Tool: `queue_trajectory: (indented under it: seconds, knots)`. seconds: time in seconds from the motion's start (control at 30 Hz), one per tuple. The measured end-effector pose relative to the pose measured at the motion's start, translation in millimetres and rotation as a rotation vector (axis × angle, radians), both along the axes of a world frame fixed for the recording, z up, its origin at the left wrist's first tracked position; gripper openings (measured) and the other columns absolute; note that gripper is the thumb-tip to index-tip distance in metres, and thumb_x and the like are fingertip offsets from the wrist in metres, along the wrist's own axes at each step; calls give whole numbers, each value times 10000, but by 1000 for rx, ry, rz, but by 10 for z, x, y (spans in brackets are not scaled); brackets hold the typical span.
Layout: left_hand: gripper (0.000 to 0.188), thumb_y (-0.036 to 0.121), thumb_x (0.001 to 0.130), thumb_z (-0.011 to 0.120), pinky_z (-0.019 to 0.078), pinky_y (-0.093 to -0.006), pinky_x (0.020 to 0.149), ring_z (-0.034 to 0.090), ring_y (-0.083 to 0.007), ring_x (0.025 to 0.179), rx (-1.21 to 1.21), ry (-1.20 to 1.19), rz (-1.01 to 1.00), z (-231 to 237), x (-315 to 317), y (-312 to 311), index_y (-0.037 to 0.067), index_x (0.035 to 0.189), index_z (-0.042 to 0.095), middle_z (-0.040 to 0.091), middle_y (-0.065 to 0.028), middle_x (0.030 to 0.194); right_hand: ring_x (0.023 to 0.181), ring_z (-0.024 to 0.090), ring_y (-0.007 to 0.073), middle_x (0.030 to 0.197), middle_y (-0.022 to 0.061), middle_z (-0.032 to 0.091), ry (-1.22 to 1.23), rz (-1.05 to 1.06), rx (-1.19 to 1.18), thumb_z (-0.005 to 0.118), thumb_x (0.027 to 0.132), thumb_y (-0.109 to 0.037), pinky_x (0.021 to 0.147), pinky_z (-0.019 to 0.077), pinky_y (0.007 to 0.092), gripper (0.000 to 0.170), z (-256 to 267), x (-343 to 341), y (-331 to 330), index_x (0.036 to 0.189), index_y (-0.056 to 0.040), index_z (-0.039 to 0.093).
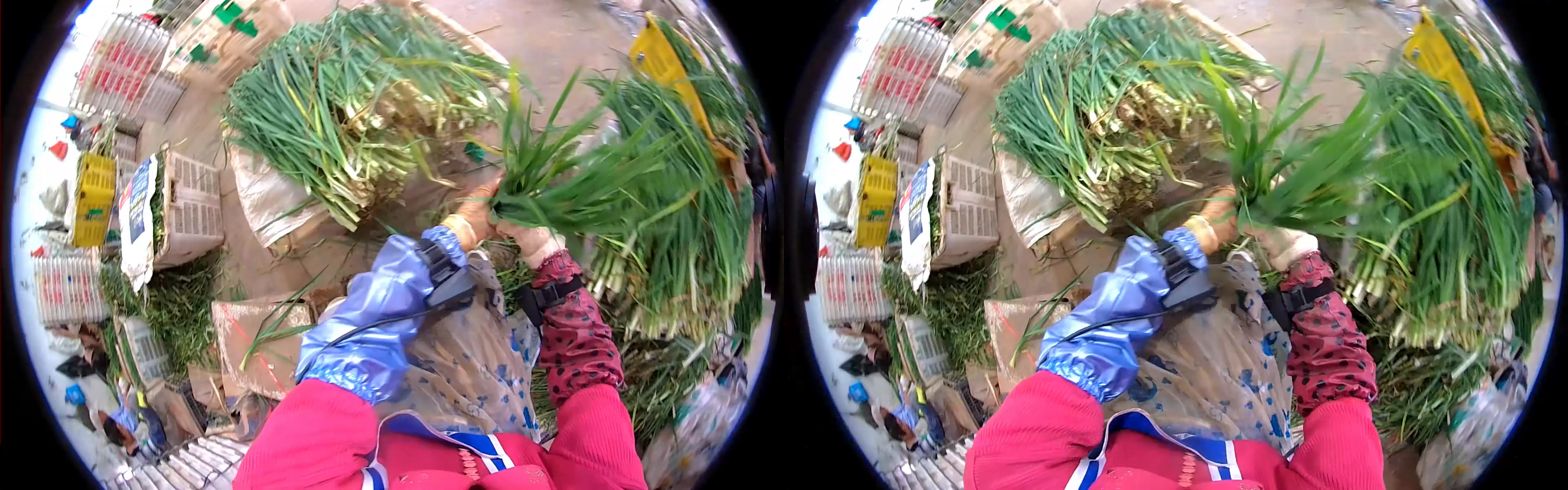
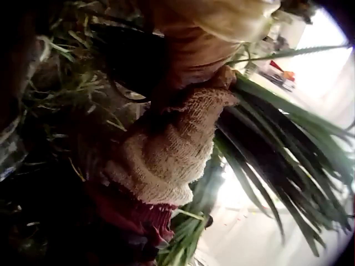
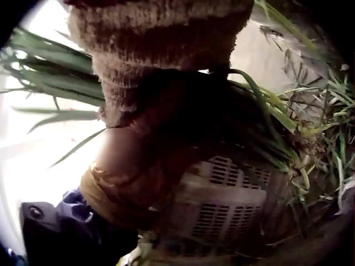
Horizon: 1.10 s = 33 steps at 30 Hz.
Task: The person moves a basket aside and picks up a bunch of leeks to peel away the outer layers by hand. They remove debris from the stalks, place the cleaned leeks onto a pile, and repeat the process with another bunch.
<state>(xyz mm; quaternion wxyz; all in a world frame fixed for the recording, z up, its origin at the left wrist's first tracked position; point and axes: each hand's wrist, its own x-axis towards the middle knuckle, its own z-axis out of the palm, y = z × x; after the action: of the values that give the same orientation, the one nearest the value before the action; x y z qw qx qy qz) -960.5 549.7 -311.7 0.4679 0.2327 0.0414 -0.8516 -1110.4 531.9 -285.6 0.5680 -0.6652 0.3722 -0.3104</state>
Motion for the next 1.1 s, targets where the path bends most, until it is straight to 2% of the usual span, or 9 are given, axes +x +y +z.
queue_trajectory:
  seconds: [0.2, 0.3, 0.4, 0.57, 0.63, 0.8, 0.97, 1.0, 1.1]
  knots:
    - [345, 319, 865, 668, 512, -294, 627, 613, -164, 845, -98, -496, 86, -808, 2, 231, 120, 1138, 599, 643, -18, 947, 1237, 477, 261, 1342, 124, 493, 324, 24, -337, 846, 597, -103, 995, 445, 344, 688, -317, 75, -102, 1209, -64, 534]
    - [397, 296, 887, 617, 478, -352, 791, 567, -208, 995, -247, -596, 128, -1129, -102, 206, 120, 1232, 530, 601, -46, 1087, 1086, 572, 286, 1136, 110, 607, 186, -30, -267, 788, 668, -194, 908, 472, 353, 480, -364, 316, -148, 1096, -84, 601]
    - [539, 421, 869, 587, 385, -412, 1009, 464, -253, 1206, -869, -1247, 77, -1810, -94, 175, 141, 1318, 480, 543, -64, 1269, 869, 647, 334, 905, 122, 674, 472, -136, -376, 710, 761, -215, 727, 519, 390, 238, -338, 424, -187, 980, -132, 668]
    - [652, 357, 799, 735, 430, -358, 972, 535, -283, 1142, -516, -1506, -716, 317, 302, 288, -13, 1281, 497, 561, -160, 1278, 915, 649, 336, 976, 163, 673, -147, -383, -226, 677, 740, -84, 795, 524, 376, 319, -19, 400, -53, 1059, -88, 668]
    - [563, 181, 805, 733, 489, -334, 878, 602, -229, 1041, -468, -1588, -511, 539, 276, 537, -67, 1255, 501, 592, -173, 1232, 1007, 623, 322, 1070, 159, 656, 542, -59, -118, 639, 758, -79, 863, 506, 384, 359, 73, 337, -95, 1114, -118, 661]
    - [589, 299, 881, 674, 508, -410, 897, 603, -282, 1057, -108, -738, -167, 1445, -1, 1057, -26, 1314, 441, 589, -208, 1166, 970, 626, 321, 1017, 127, 661, 251, -318, -127, 737, 672, -51, 841, 505, 368, 356, -391, 178, 296, 1017, -104, 669]
    - [715, 560, 906, 510, 441, -520, 965, 517, -423, 1138, -11, 75, -127, 1209, -198, 1550, -7, 1320, 379, 530, -252, 1184, 896, 623, 330, 887, 105, 644, -388, -270, -151, 746, 654, -88, 793, 497, 393, 287, 835, -76, 746, 925, -79, 649]
    - [716, 569, 915, 481, 447, -515, 958, 517, -421, 1138, 58, 175, -106, 1269, -258, 1621, -10, 1322, 373, 532, -241, 1187, 885, 622, 323, 860, 93, 635, -163, -140, -659, 747, 659, -126, 792, 489, 397, 260, 1182, -226, 823, 892, -87, 639]
    - [699, 565, 940, 431, 467, -501, 931, 535, -397, 1120, 142, 442, -107, 1351, -465, 1822, -4, 1339, 364, 543, -218, 1196, 896, 609, 284, 842, 51, 606, -169, 35, -691, 701, 681, -184, 810, 471, 396, 199, 1729, -331, 1368, 844, -126, 604]
